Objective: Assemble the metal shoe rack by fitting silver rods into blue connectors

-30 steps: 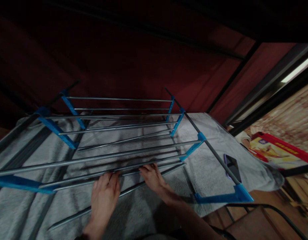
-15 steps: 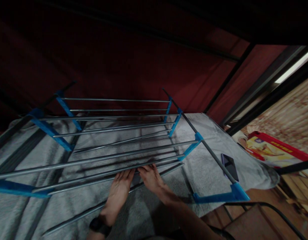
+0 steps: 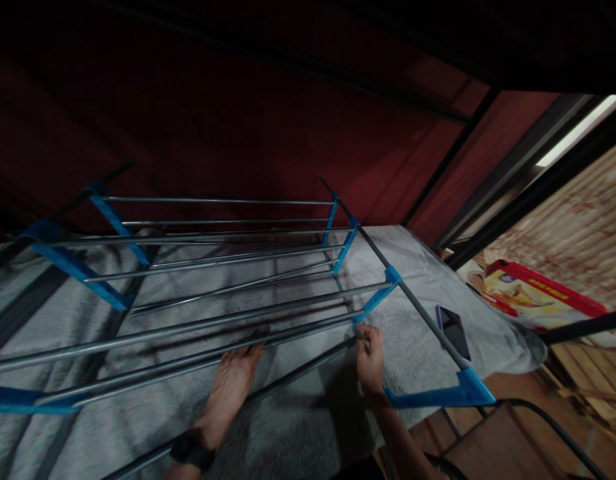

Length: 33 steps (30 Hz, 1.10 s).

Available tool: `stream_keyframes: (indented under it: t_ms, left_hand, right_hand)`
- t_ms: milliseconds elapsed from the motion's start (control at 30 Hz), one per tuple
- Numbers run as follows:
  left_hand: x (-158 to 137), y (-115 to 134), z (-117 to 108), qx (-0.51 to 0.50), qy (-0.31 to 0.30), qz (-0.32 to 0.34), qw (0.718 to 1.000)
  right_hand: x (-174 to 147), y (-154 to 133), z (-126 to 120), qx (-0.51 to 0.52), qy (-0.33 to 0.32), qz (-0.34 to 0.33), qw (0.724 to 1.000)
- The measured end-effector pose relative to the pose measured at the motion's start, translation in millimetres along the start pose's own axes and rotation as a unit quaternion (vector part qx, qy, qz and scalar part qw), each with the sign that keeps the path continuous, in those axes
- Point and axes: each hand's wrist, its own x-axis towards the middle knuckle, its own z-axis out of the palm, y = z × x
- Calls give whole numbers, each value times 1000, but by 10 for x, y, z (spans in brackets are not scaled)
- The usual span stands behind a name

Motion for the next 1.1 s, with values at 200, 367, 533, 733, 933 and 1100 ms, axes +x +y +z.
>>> stream_keyframes:
  t_ms: [200,367,533,733,933,1100]
  left_hand:
    - [-27,3,-19,7,7,8,1000]
    - [-26,33,-37,-4,0,-4,1000]
    - [-14,68,-61,-9,-6,-1,1000]
    - [-34,30,-15,-1,-8,-9,1000]
    - [-31,10,-9,-19,9,5,1000]
    - [-38,20,-34,-24,-7,1,1000]
  right_hand:
    - [236,226,106,41,-54,65,996]
    - [182,290,199,46,-51,60,996]
    - [157,294,173,40,-53,57,996]
    - [122,234,195,42,-51,61,996]
    - [96,206,183,35,-52,63,996]
    - [72,205,194,23,-46,51,997]
